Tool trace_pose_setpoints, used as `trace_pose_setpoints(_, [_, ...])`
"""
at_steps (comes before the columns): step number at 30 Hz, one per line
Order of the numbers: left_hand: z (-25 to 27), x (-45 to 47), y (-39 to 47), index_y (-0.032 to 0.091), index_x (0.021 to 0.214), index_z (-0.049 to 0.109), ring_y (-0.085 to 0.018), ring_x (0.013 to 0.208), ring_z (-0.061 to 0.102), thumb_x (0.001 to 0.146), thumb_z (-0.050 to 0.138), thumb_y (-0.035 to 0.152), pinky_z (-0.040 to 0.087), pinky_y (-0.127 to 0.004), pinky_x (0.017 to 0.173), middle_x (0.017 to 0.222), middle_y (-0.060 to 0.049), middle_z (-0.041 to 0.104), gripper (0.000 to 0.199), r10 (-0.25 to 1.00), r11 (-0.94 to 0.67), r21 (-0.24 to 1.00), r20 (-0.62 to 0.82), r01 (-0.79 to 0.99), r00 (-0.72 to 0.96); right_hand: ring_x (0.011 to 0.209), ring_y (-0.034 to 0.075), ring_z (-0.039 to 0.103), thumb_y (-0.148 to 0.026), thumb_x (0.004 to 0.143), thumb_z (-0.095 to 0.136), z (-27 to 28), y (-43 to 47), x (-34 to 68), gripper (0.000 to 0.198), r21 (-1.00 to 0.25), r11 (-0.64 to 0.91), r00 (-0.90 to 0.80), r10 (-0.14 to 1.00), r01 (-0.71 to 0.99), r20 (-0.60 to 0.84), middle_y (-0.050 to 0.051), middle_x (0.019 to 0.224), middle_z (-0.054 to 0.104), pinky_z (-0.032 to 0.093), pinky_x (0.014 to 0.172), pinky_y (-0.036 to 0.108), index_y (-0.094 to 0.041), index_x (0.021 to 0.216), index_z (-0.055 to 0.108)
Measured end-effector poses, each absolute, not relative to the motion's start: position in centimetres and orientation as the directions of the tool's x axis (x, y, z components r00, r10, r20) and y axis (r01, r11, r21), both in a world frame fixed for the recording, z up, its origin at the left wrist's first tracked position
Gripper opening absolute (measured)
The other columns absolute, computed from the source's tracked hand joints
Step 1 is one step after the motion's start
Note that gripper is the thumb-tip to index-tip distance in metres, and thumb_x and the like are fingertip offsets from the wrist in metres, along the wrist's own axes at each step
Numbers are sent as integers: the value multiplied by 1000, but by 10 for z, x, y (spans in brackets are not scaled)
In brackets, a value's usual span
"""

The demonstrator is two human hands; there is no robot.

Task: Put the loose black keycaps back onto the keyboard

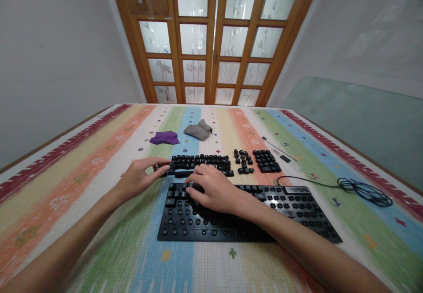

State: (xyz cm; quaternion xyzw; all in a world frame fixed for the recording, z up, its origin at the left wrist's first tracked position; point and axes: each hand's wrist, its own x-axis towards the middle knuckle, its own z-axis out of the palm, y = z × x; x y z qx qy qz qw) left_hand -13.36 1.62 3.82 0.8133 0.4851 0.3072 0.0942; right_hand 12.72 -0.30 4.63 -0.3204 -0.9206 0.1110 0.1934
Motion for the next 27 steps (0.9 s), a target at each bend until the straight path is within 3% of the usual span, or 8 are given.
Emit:
trace_pose_setpoints(3, [29, -123, -11, 18, 107, 73, -19, 89, 74, 97, 57, 36, 59, -30, 85, 101, -5, 78, 26, 697, -694, 366, 558, 620, 451, 93, 20, 57, -29, 94, 62, 41, -3, 124, 22, -383, 759, -700, 642, 526, 313, 9, 97, 66, 42, 84, 33, -12, 107, 68])
trace_pose_setpoints(7, [20, -113, -29, 19, 111, 70, -17, 90, 74, 95, 60, 21, 60, -29, 86, 102, -5, 77, 19, 592, -784, 331, 655, 526, 470, 86, 18, 58, -29, 92, 66, 34, -5, 120, 21, -452, 745, -665, 656, 491, 358, 6, 89, 66, 45, 80, 31, -13, 106, 66])
trace_pose_setpoints(14, [15, -109, -35, 19, 113, 68, -17, 91, 73, 91, 65, 16, 60, -29, 83, 101, -5, 76, 23, 608, -788, 437, 663, 434, 436, 79, 17, 58, -23, 88, 69, 25, -5, 117, 16, -465, 791, -669, 596, 397, 444, 3, 80, 64, 45, 77, 31, -14, 101, 67])
trace_pose_setpoints(19, [13, -110, -38, 19, 116, 66, -17, 93, 70, 90, 67, 14, 58, -31, 84, 102, -5, 73, 27, 637, -768, 463, 615, 442, 465, 80, 18, 58, -23, 83, 73, 24, -7, 117, 15, -435, 800, -697, 586, 414, 414, 4, 82, 66, 44, 75, 30, -13, 94, 68])
trace_pose_setpoints(27, [7, -111, -38, 19, 112, 67, -19, 94, 63, 88, 66, 10, 56, -34, 82, 97, -5, 73, 26, 590, -807, 439, 595, 394, 545, 83, 19, 59, -27, 89, 67, 23, -11, 115, 15, -297, 836, -775, 543, 461, 324, 7, 88, 69, 40, 72, 30, -12, 92, 70])
